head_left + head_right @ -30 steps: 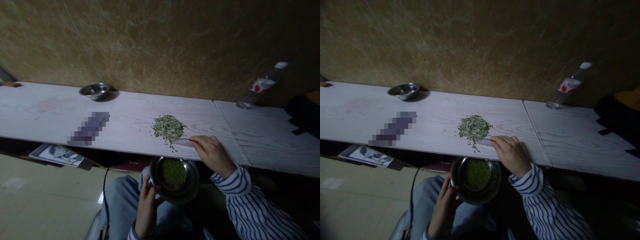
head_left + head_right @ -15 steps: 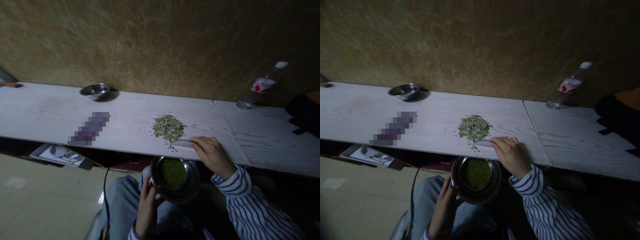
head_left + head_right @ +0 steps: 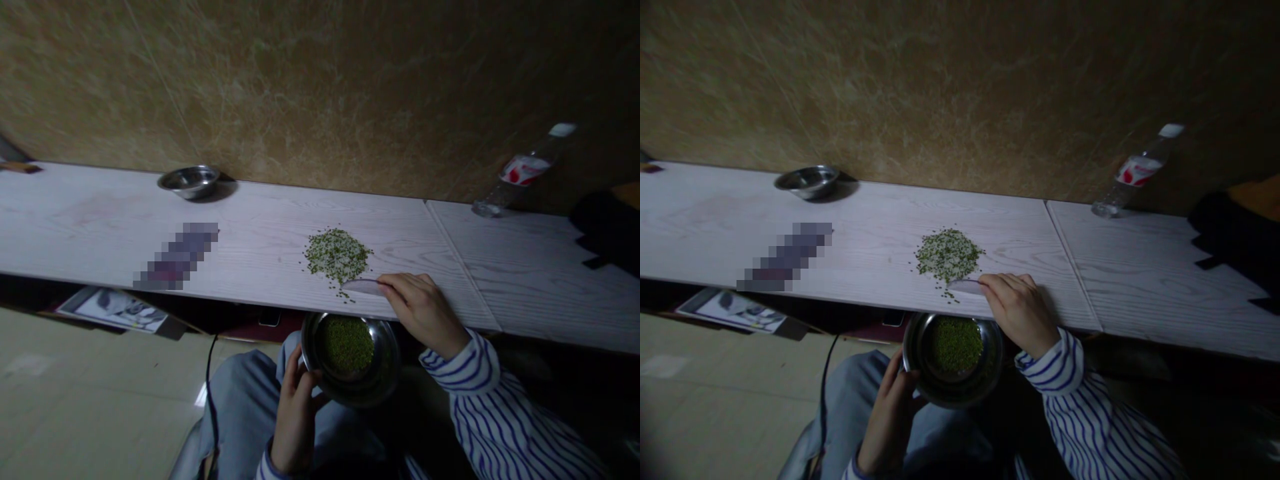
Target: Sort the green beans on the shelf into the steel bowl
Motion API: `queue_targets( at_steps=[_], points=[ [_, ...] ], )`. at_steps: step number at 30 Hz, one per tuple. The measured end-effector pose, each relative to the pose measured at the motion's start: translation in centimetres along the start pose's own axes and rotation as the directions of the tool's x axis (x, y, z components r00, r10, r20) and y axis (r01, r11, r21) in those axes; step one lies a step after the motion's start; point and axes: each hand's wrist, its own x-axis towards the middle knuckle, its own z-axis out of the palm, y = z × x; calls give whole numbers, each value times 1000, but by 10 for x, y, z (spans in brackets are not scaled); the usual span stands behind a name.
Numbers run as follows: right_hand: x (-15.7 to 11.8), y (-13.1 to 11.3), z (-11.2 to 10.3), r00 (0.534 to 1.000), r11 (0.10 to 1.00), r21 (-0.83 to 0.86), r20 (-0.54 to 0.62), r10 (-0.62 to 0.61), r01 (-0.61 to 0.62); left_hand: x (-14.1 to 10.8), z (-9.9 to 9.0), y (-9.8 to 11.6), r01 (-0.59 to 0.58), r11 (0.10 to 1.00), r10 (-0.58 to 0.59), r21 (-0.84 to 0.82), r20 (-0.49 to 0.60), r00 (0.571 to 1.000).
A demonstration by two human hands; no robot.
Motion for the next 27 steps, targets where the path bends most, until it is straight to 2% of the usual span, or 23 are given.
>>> queue_targets(
  at_steps=[10, 18, 27],
  points=[
    [2, 9, 2, 996, 998, -39, -79, 38, -41, 2, -3, -1, -1, 1000, 2, -8, 24, 1000],
    [6, 0, 5, 999, 1000, 6, -32, 13, -12, 2, -4, -2, -10, 1000, 10, -28, 3, 1000],
    [4, 0, 3, 999, 1000, -6, -45, 16, -16, 3, -6, -3, -22, 999, 22, -42, 1, 1000]
  ],
)
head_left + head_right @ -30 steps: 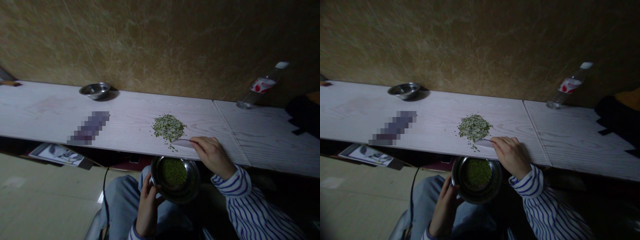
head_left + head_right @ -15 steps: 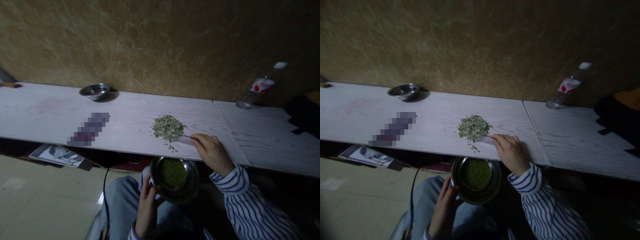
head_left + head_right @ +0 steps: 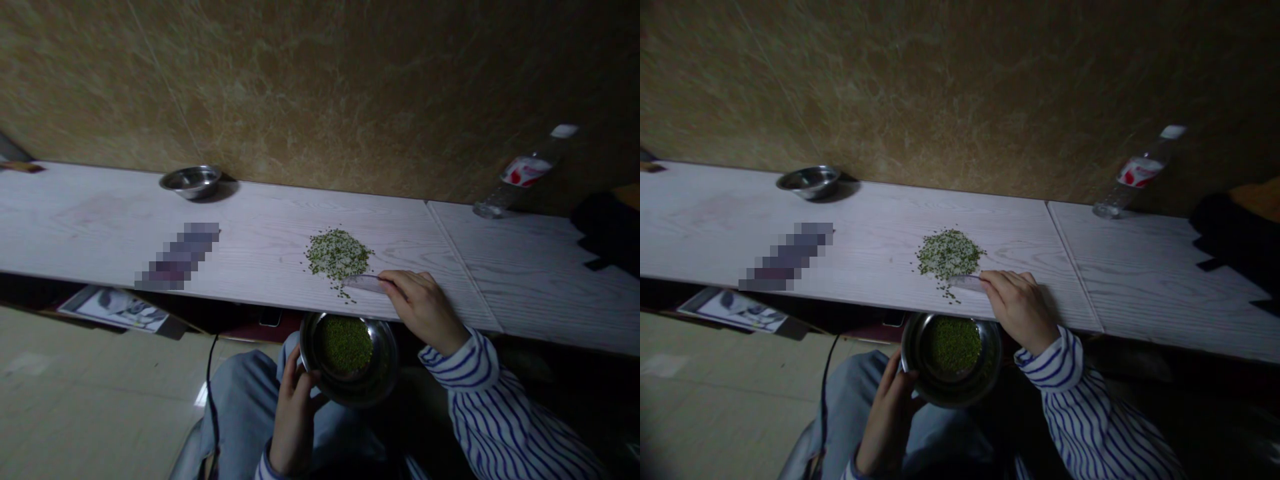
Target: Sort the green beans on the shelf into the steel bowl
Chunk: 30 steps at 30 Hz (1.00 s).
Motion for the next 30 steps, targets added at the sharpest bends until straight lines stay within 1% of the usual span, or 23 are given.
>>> queue_targets(
  at_steps=[8, 13, 17, 21, 30],
  points=[
    [-5, 0, -1, 1000, 1000, -11, 13, 11, -11, 0, 0, -1, 7, 1000, -7, -10, 2, 1000],
    [-4, 1, 0, 1000, 1000, -15, 2, 24, -24, -1, 1, 1, 7, 1000, -7, 15, 16, 1000],
    [-5, -1, -2, 1000, 1000, -3, 2, 17, -17, -2, 2, 2, 10, 1000, -10, 15, -1, 1000],
    [-5, -4, -1, 1000, 1000, -8, 12, 19, -19, -1, 3, 2, 19, 1000, -19, 13, 7, 1000],
    [-3, 4, 1, 999, 998, -30, -13, 53, -53, -2, 3, 3, 20, 1000, -20, 4, 2, 1000]
  ],
)
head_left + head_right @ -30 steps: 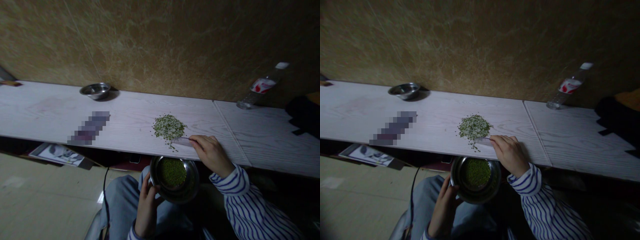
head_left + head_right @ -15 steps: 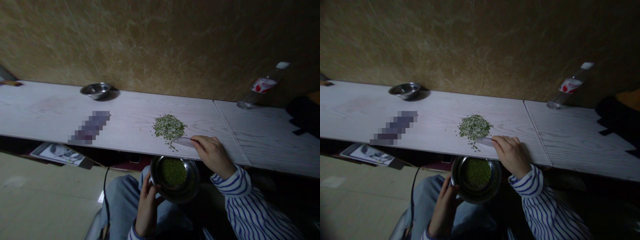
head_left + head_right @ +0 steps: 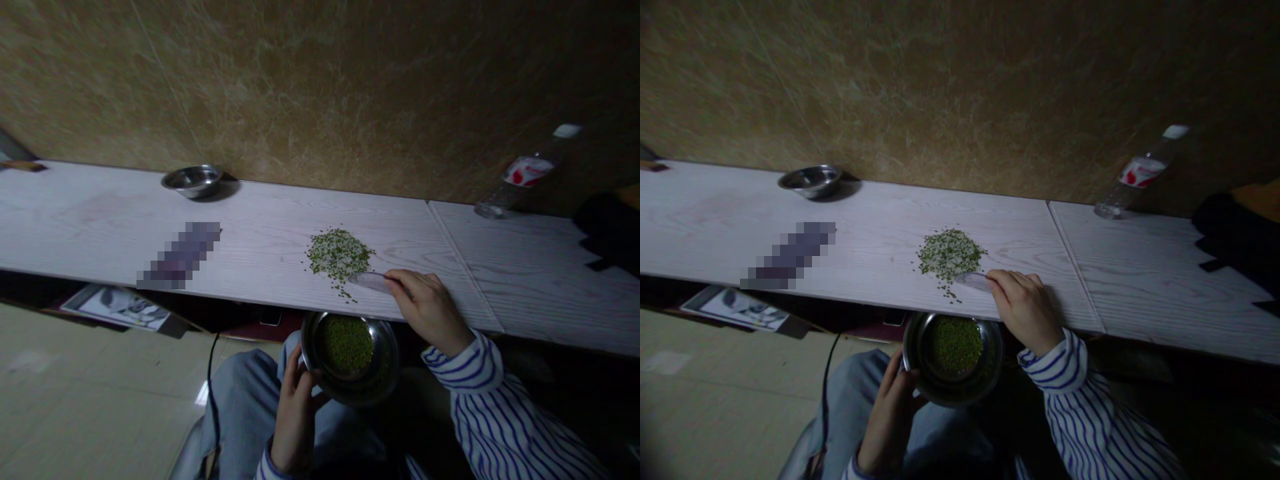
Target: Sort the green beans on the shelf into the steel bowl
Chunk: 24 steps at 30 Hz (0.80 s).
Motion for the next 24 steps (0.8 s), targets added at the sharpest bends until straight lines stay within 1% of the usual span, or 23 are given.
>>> queue_targets(
  at_steps=[5, 9, 14, 18, 24],
  points=[
    [4, -3, 3, 1000, 1000, 24, 2, -18, 18, 0, 0, 0, 5, 1000, -5, 9, -1, 1000],
    [5, -8, 3, 999, 999, 31, 22, -28, 27, 1, -1, 1, -18, 1000, 18, 5, 6, 1000],
    [5, -9, 2, 1000, 999, 28, 16, -27, 27, 0, -2, 1, -23, 1000, 23, 11, -7, 1000],
    [5, -10, 3, 999, 999, 36, 31, -39, 38, 1, -4, 0, -21, 1000, 21, 3, 13, 1000],
    [6, -12, 3, 998, 998, 58, 38, -42, 40, 0, -3, 1, -21, 1000, 22, 7, -13, 1000]
  ],
)
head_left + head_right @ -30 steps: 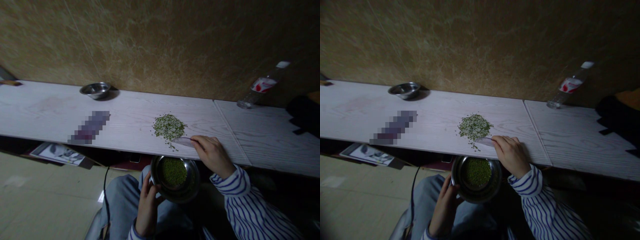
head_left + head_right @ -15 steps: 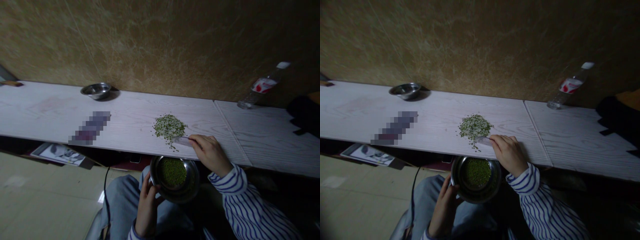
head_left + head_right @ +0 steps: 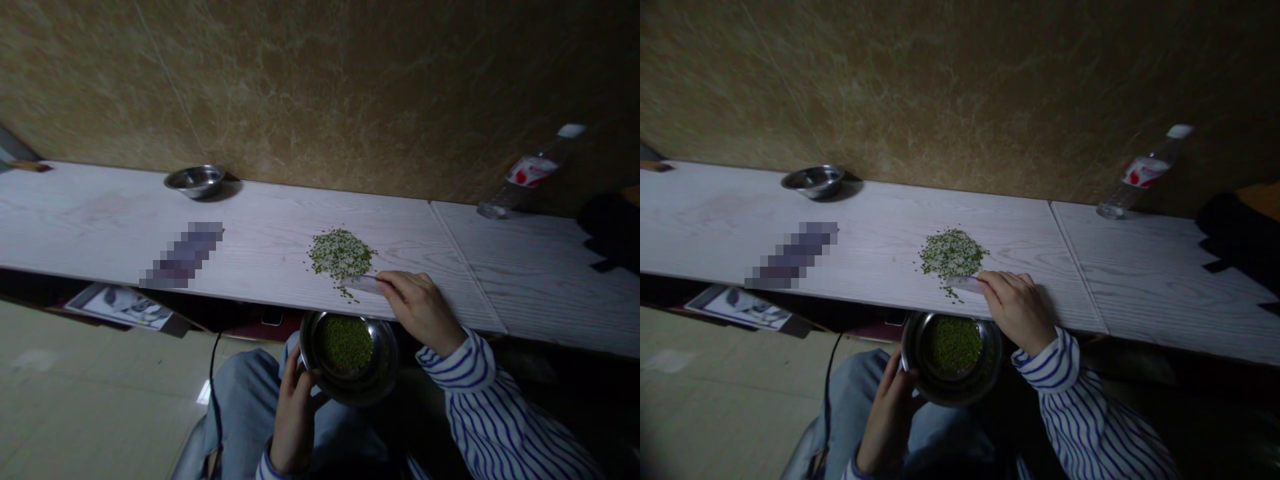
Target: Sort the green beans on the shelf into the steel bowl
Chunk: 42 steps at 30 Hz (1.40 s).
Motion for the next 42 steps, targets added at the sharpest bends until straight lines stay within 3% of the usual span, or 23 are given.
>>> queue_targets(
  at_steps=[12, 32, 42],
  points=[
    [5, 3, 7, 999, 1000, -7, -35, 4, -4, 1, 0, 3, 2, 1000, -2, -3, -1, 1000],
    [12, -4, 7, 998, 998, 21, 27, -60, 59, 6, -12, 13, -89, 996, 88, -19, -47, 995],
    [4, -6, 1, 998, 997, 45, 30, -63, 62, 2, -6, 13, -79, 997, 78, -15, -40, 996]
  ],
)
